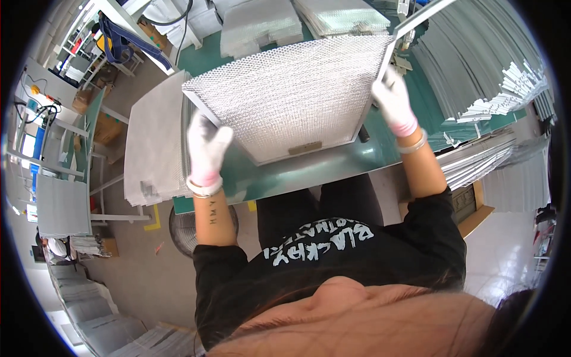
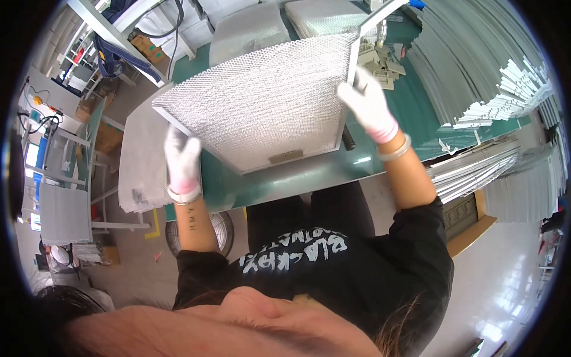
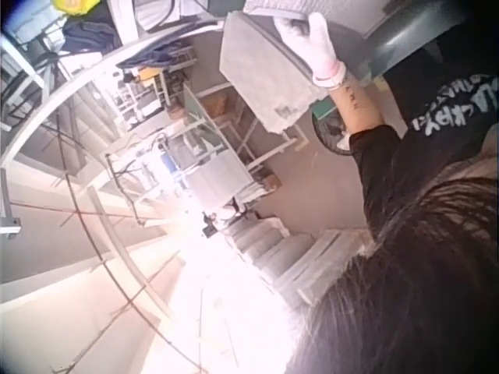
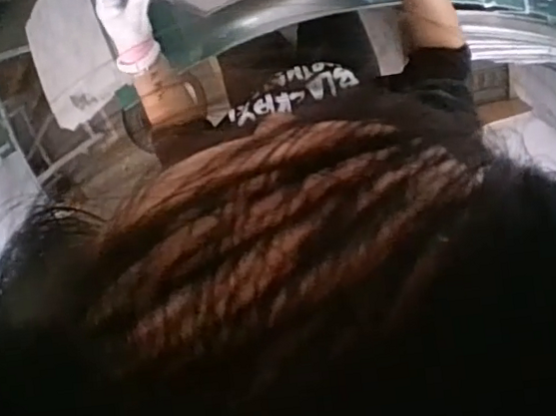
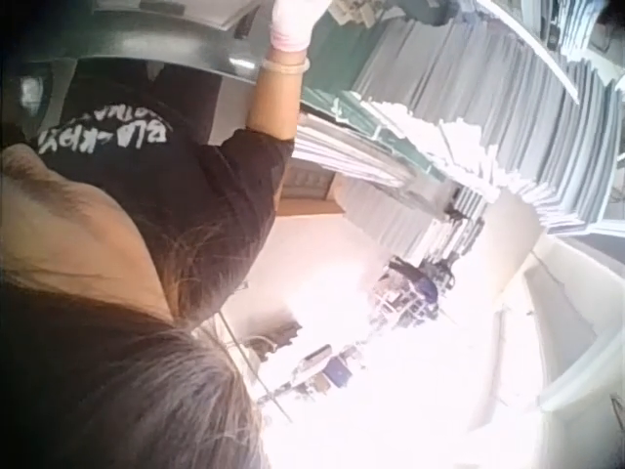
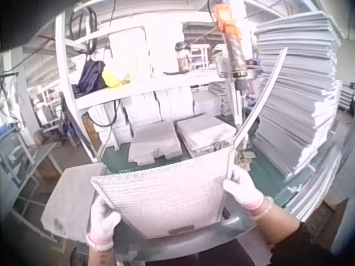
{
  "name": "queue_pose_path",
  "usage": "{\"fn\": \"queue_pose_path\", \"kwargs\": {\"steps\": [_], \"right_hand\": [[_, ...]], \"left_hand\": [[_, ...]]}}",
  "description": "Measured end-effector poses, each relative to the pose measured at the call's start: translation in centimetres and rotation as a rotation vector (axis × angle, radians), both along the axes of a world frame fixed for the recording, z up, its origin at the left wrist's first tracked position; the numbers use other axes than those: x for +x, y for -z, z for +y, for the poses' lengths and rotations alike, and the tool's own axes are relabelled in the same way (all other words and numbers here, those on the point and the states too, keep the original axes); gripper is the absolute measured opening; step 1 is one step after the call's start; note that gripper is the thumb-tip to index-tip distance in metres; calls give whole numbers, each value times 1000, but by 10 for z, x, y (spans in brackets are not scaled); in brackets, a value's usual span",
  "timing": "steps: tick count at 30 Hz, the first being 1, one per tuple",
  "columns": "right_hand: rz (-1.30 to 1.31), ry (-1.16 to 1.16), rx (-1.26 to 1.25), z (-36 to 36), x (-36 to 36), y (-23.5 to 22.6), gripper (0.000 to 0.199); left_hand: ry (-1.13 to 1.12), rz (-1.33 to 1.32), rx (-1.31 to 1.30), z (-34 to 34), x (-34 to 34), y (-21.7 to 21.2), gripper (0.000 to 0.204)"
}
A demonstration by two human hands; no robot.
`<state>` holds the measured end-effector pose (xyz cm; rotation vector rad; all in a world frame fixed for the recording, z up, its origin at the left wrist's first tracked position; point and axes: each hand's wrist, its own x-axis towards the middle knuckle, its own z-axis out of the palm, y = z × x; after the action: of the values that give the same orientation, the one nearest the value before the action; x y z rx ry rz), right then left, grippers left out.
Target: Assembling industrial mesh filters by mounting metal brackets and frame components using a power drill and a mallet.
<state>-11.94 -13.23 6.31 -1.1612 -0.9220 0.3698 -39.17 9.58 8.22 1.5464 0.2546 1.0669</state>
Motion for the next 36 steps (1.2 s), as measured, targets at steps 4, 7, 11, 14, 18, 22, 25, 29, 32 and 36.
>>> {"fn": "queue_pose_path", "kwargs": {"steps": [4,7,11,14,18,22,25,29,32,36], "right_hand": [[-355,87,51,9,-20,-75,20],[-332,219,144,8,-21,-60,13],[-199,191,205,-8,-12,-31,13],[-289,45,313,-18,-37,-39,35],[-486,-217,328,-52,-53,-20,38],[-632,-345,385,-71,-66,-27,48],[-674,-460,432,-76,-62,-12,48],[-662,-432,535,-76,-65,-3,68],[-681,-510,590,-72,-59,-6,83],[-697,-536,507,-81,-60,-12,68]], "left_hand": [[62,-117,19,26,-20,-2,14],[-129,-177,-15,-6,-9,-12,16],[-32,-356,73,-25,4,-11,10],[486,-254,396,-8,-13,3,24],[782,356,402,18,-33,88,58],[498,603,720,-3,-28,93,41],[462,649,831,-2,-26,93,39],[424,822,849,8,-30,107,39],[356,871,923,10,-28,108,39],[280,858,1011,16,-25,100,31]]}}
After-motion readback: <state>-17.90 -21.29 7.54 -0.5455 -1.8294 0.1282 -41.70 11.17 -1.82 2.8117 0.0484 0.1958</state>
